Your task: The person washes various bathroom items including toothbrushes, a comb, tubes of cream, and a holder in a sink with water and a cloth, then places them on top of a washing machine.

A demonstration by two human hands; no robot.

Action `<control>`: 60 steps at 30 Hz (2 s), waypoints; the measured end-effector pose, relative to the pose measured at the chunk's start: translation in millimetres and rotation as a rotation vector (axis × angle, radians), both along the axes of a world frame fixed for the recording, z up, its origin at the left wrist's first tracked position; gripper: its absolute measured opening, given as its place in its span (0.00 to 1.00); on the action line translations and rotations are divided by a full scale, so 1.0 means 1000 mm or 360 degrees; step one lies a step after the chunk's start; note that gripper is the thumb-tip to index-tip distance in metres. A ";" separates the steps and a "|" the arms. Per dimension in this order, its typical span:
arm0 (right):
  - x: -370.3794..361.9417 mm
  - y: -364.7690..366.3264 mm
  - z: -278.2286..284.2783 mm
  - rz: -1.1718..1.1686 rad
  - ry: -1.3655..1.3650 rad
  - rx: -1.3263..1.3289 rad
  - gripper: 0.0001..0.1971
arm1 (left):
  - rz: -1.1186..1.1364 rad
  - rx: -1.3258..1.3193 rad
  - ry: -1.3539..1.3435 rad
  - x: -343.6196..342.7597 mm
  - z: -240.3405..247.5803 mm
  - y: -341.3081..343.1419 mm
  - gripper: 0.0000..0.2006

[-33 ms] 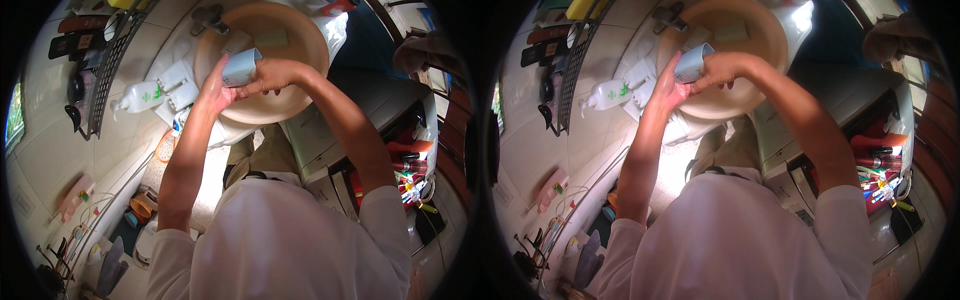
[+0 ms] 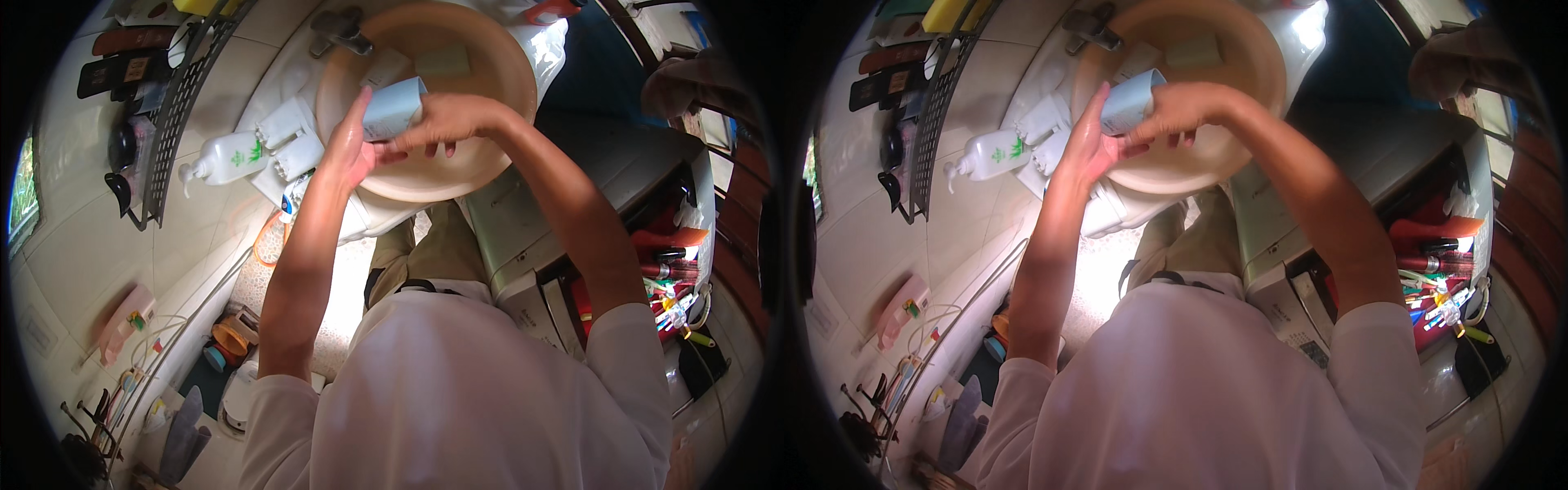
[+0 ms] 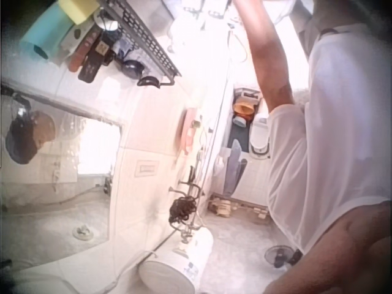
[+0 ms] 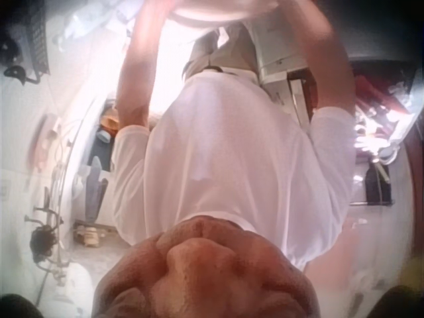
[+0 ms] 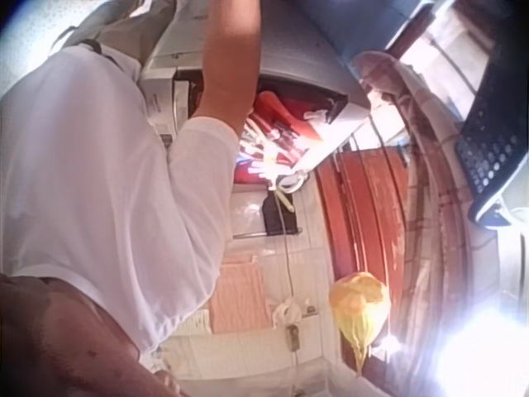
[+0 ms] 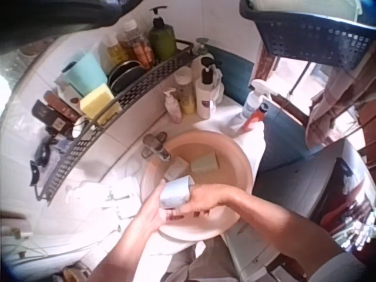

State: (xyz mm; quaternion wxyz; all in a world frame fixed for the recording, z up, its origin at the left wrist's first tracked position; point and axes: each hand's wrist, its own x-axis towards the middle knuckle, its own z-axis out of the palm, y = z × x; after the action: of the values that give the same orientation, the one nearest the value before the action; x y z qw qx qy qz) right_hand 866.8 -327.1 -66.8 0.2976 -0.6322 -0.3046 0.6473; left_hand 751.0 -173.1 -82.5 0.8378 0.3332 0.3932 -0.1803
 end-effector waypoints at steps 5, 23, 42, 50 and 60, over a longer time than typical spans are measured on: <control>-0.007 -0.019 -0.019 -0.1040 0.1416 0.0385 0.28 | -0.0007 0.1026 -0.0807 -0.003 0.003 -0.008 0.28; -0.020 -0.033 0.009 -0.0830 0.0354 0.0770 0.29 | -0.0058 0.0805 -0.0893 -0.011 0.001 0.000 0.40; -0.018 -0.018 -0.023 -0.0228 -0.0092 0.0465 0.21 | -0.0196 0.0217 0.0041 -0.012 -0.025 -0.014 0.23; -0.021 -0.029 -0.036 -0.0274 -0.0970 0.0396 0.24 | -0.0147 -0.0030 0.0435 -0.002 -0.063 -0.022 0.19; 0.041 -0.052 -0.044 0.0053 -0.1292 0.0349 0.16 | -0.0597 0.0543 0.0503 0.002 -0.083 -0.019 0.18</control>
State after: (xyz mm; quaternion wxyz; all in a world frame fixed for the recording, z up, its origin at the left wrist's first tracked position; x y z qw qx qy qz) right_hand 908.2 -378.7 -111.2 0.2086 -0.7954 -0.4744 0.3142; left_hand 753.4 -192.0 -165.4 0.6501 0.5038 0.4750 -0.3129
